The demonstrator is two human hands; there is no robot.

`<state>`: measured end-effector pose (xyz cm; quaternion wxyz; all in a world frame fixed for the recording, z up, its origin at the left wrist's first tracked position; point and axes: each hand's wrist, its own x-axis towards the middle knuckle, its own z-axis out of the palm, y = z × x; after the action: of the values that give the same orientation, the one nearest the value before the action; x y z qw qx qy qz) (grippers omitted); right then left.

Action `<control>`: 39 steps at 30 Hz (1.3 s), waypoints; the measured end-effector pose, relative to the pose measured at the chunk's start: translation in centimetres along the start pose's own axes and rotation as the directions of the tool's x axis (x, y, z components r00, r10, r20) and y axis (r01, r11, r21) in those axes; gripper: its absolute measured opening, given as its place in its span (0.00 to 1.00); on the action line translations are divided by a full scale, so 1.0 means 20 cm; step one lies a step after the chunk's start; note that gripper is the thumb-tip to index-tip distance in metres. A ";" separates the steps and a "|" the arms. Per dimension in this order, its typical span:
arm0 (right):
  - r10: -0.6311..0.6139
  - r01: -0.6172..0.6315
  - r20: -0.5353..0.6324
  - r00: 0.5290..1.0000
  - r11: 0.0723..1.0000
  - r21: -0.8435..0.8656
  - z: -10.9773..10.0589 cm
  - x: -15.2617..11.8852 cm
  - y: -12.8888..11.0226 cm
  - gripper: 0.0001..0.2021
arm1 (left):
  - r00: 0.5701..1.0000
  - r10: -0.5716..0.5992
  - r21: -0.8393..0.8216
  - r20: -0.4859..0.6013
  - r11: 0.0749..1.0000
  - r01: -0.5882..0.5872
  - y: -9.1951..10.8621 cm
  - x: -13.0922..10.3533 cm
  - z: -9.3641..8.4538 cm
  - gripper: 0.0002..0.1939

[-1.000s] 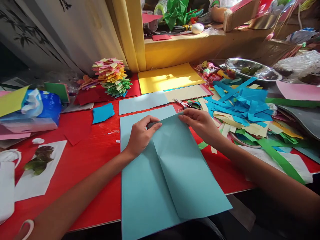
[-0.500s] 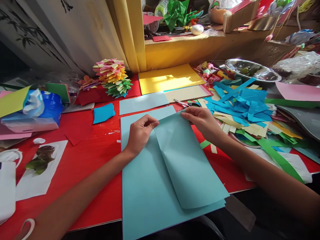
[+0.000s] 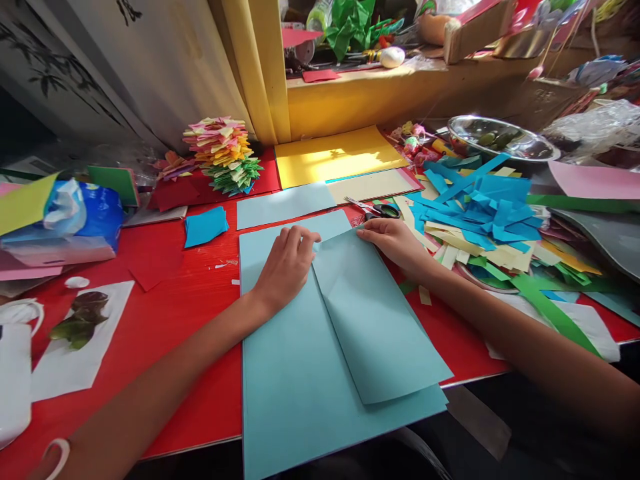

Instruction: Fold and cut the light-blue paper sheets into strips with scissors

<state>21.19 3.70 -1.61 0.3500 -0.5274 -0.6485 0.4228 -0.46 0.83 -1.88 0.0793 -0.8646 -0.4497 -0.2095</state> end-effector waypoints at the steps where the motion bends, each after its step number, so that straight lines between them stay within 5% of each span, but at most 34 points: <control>1: -0.001 0.001 0.001 1.000 1.000 -0.007 0.00 0.00 0.00 0.12 | 0.999 0.032 0.029 0.010 0.999 -0.032 0.00 0.00 0.00 0.12; 7: -0.029 0.028 -0.007 1.000 0.998 -0.056 0.00 0.01 0.00 0.12 | 0.921 0.330 -0.018 0.208 0.943 -0.333 -0.04 0.01 -0.05 0.12; 17: -0.002 0.002 -0.003 1.000 0.997 -0.074 0.00 0.00 -0.01 0.13 | 0.906 0.340 0.070 0.251 0.928 -0.367 -0.03 -0.02 -0.08 0.13; 25: 0.002 -0.003 -0.024 1.000 0.999 -0.053 0.00 0.00 -0.01 0.13 | 0.917 0.264 0.098 0.300 0.947 -0.305 0.10 -0.07 -0.13 0.39; 31: -0.012 0.011 -0.014 1.000 0.999 -0.050 0.00 0.00 -0.01 0.12 | 0.859 0.424 0.033 0.287 0.892 -0.452 0.20 -0.15 -0.15 0.18; 39: -0.002 -0.001 -0.030 1.000 0.996 -0.088 0.00 0.00 -0.03 0.12 | 0.858 0.426 -0.029 0.286 0.899 -0.437 0.24 -0.17 -0.14 0.30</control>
<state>21.07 3.58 -1.04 0.3362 -0.5485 -0.6612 0.3859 0.87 -5.49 -0.64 0.0744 -0.9627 -0.2552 -0.0514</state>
